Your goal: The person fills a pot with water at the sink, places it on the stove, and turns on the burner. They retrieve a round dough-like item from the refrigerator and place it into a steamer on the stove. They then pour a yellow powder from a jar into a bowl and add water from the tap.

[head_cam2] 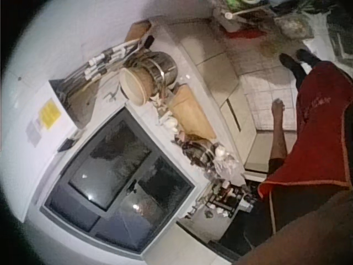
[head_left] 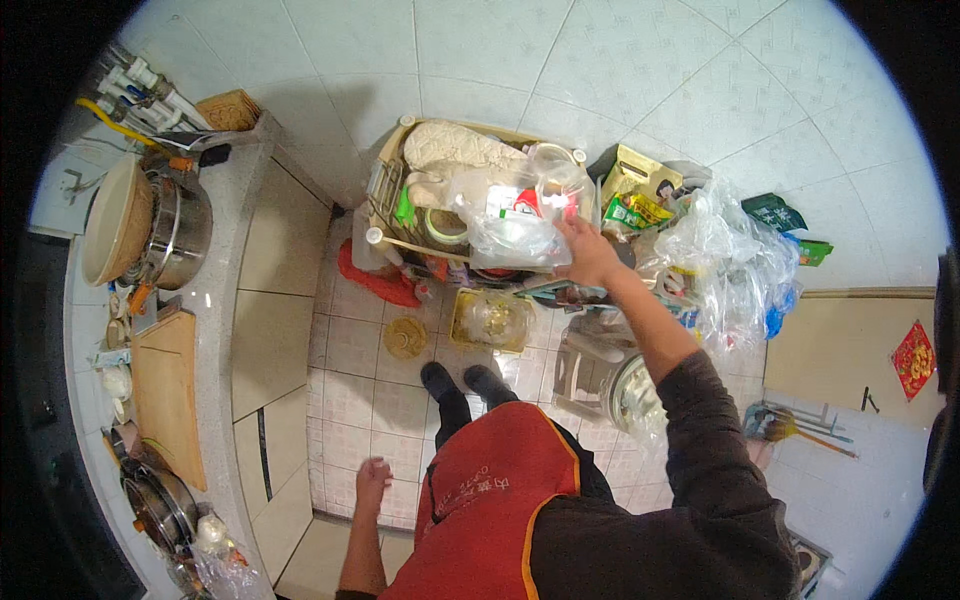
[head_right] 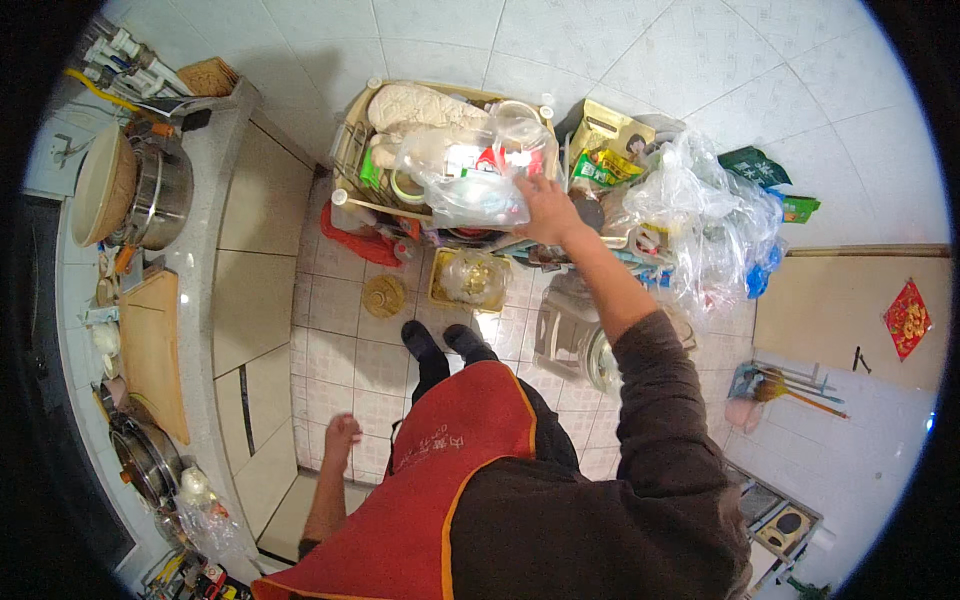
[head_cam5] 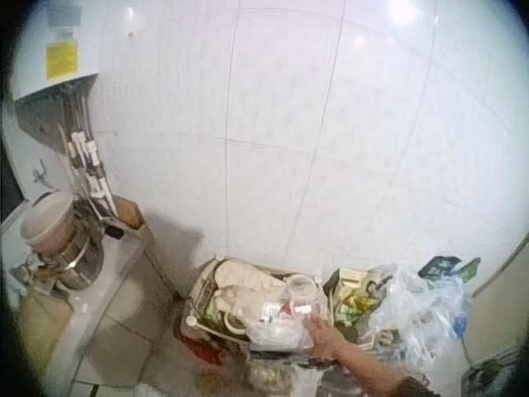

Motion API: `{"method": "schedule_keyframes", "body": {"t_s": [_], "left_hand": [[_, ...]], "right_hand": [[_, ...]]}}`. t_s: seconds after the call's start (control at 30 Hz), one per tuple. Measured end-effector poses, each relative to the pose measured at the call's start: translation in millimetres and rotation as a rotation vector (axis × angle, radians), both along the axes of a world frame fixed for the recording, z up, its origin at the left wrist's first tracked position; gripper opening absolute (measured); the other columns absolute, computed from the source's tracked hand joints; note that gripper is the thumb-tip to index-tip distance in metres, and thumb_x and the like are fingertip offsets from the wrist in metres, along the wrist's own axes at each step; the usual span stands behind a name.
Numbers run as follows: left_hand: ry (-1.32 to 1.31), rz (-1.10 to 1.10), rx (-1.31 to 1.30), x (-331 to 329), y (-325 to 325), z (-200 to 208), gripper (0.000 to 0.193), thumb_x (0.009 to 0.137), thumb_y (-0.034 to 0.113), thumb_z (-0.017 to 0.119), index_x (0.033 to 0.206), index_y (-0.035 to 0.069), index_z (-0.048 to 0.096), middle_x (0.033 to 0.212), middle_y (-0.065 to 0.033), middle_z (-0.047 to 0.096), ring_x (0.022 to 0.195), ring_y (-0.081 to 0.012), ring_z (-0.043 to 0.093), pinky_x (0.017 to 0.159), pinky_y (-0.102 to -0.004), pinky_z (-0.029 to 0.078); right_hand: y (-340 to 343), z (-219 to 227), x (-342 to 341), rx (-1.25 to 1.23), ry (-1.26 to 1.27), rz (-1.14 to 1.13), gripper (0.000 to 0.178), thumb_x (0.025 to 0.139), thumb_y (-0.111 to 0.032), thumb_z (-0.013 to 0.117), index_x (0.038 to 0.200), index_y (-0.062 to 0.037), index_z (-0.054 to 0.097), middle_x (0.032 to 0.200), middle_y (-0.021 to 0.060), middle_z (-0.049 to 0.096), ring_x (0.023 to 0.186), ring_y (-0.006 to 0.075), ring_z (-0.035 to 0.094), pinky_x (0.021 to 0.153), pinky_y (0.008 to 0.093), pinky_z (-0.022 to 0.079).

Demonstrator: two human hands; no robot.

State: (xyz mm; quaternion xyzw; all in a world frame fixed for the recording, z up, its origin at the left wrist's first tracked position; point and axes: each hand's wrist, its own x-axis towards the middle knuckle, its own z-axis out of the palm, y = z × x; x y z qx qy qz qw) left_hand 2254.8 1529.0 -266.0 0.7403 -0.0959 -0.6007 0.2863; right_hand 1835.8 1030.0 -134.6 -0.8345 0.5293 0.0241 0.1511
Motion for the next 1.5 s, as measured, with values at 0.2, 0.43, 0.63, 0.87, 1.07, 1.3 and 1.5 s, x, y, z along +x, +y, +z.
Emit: {"method": "schedule_keyframes", "body": {"t_s": [0.2,0.43,0.63,0.87,1.07,1.3,1.5], "left_hand": [[-0.163,-0.386,-0.449,-21.5,-175.1,36.2,0.031,0.090,0.008,0.067,0.120,0.002,0.059,0.102,-0.0049,0.063,0.093,-0.0130,0.060,0.085,-0.0261,0.050],[-0.326,-0.581,-0.703,-131.4,-370.3,84.6,0.065,0.082,0.021,0.076,0.137,0.002,0.046,0.125,-0.0154,0.057,0.113,-0.0261,0.056,0.096,-0.0387,0.047],[-0.352,-0.529,-0.852,-187.3,-435.1,53.2,0.046,0.090,0.015,0.068,0.131,0.003,0.051,0.120,-0.0088,0.059,0.108,-0.0193,0.057,0.093,-0.0342,0.048],[-0.365,-0.374,-0.561,-167.5,-463.4,101.0,0.038,0.100,0.026,0.056,0.130,0.002,0.057,0.118,-0.0081,0.063,0.112,-0.0184,0.058,0.096,-0.0335,0.046],[-0.502,-0.220,-0.729,-110.1,-526.1,187.5,0.040,0.098,0.030,0.058,0.121,-0.003,0.060,0.113,-0.0126,0.067,0.106,-0.0204,0.060,0.095,-0.0347,0.045],[-0.899,-0.559,-0.733,-54.5,-592.6,122.5,0.046,0.094,0.028,0.060,0.127,-0.003,0.054,0.125,-0.0255,0.059,0.116,-0.0375,0.055,0.100,-0.0442,0.043],[-1.034,-0.954,-0.884,-62.6,-582.7,86.4,0.054,0.088,0.025,0.064,0.134,-0.001,0.049,0.136,-0.0287,0.047,0.122,-0.0457,0.045,0.105,-0.0502,0.038]], "right_hand": [[-11.4,-5.9,18.2,0.042,0.338,0.001,0.079,0.069,-0.036,0.084,0.137,-0.0143,0.049,0.136,0.0153,0.052,0.123,0.0346,0.053,0.101,0.0495,0.043],[-1.1,-17.7,10.8,-0.039,0.330,0.061,0.040,0.076,-0.023,0.072,0.114,-0.0132,0.064,0.116,0.0135,0.066,0.111,0.0291,0.060,0.089,0.0470,0.046],[18.2,-27.0,-13.5,-0.281,-0.262,0.022,0.035,0.066,-0.004,0.069,0.100,-0.0085,0.060,0.102,0.0144,0.060,0.098,0.0356,0.061,0.081,0.0463,0.051],[5.4,11.0,2.5,-0.229,-0.495,-0.088,0.037,0.065,-0.003,0.070,0.101,-0.0053,0.059,0.101,0.0161,0.060,0.096,0.0389,0.059,0.080,0.0476,0.052],[-57.0,37.6,81.7,-0.283,-0.612,-0.125,0.040,0.066,-0.005,0.071,0.104,-0.0031,0.059,0.103,0.0182,0.060,0.101,0.0398,0.059,0.083,0.0481,0.051],[-101.6,-6.9,153.0,-0.189,-0.447,-0.244,0.050,0.074,-0.017,0.075,0.119,-0.0044,0.057,0.120,0.0206,0.055,0.112,0.0404,0.056,0.093,0.0474,0.050],[-81.4,-0.6,103.6,-0.284,-0.532,-0.152,0.064,0.074,-0.019,0.076,0.131,-0.0048,0.052,0.122,0.0205,0.055,0.112,0.0396,0.054,0.096,0.0466,0.047]]}}
